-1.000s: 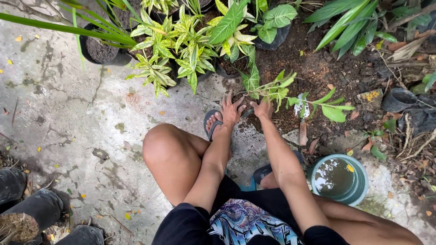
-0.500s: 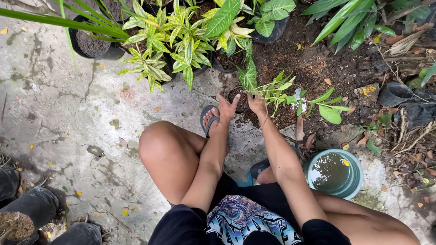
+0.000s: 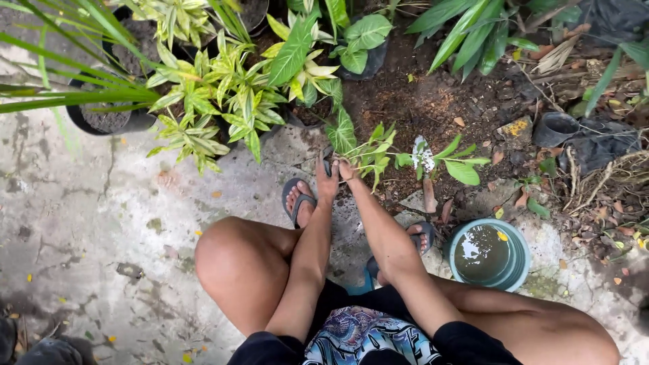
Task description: The person sits on a small stool and plants a small green plant into the soil using their hands. They then use a small hand trowel to dig a hole and cover the roots of the plant with soil.
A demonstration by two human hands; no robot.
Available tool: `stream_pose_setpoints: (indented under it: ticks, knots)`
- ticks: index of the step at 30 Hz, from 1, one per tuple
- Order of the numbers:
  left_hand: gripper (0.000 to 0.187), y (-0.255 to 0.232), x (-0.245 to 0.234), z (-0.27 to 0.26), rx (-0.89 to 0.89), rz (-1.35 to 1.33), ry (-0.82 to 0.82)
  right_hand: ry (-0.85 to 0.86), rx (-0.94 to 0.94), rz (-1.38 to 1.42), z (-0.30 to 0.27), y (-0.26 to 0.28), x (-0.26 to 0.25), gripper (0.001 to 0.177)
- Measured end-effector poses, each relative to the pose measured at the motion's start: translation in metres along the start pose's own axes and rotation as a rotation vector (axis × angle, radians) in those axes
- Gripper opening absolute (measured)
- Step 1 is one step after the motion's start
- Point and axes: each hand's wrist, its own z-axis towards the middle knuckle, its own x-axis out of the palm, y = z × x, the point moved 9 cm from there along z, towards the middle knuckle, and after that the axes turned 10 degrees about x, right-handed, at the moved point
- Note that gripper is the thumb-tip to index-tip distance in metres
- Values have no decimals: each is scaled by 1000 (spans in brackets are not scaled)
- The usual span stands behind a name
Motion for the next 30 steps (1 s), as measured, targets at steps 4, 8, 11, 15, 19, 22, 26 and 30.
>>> stream_pose_setpoints:
  ticks: [4, 8, 11, 15, 19, 22, 26, 30]
  knots:
    - [74, 13, -2, 3, 103, 24, -25, 243, 187, 575, 7, -8, -11, 50]
    - [60, 25, -4, 11, 271, 168, -91, 505, 393, 1145, 121, -190, 104, 59]
    - [66, 6, -8, 14, 213, 20, -25, 735, 769, 1964, 138, -173, 108, 55]
    - [82, 1, -8, 12, 206, -30, -4, 539, 969, 1945, 128, -252, 59, 40]
    - [73, 1, -7, 21, 87, 23, 15, 744, 741, 1916, 92, -136, 51, 38]
    - [73, 39, 2, 29, 48, 26, 9, 872, 817, 2087, 80, -112, 68, 31]
    - [79, 53, 3, 40, 334, 151, -95, 1153, 1186, 2532, 103, -141, 100, 30]
    - [85, 6, -10, 13, 126, 49, 22, 1386, 1510, 2805, 117, -163, 105, 30]
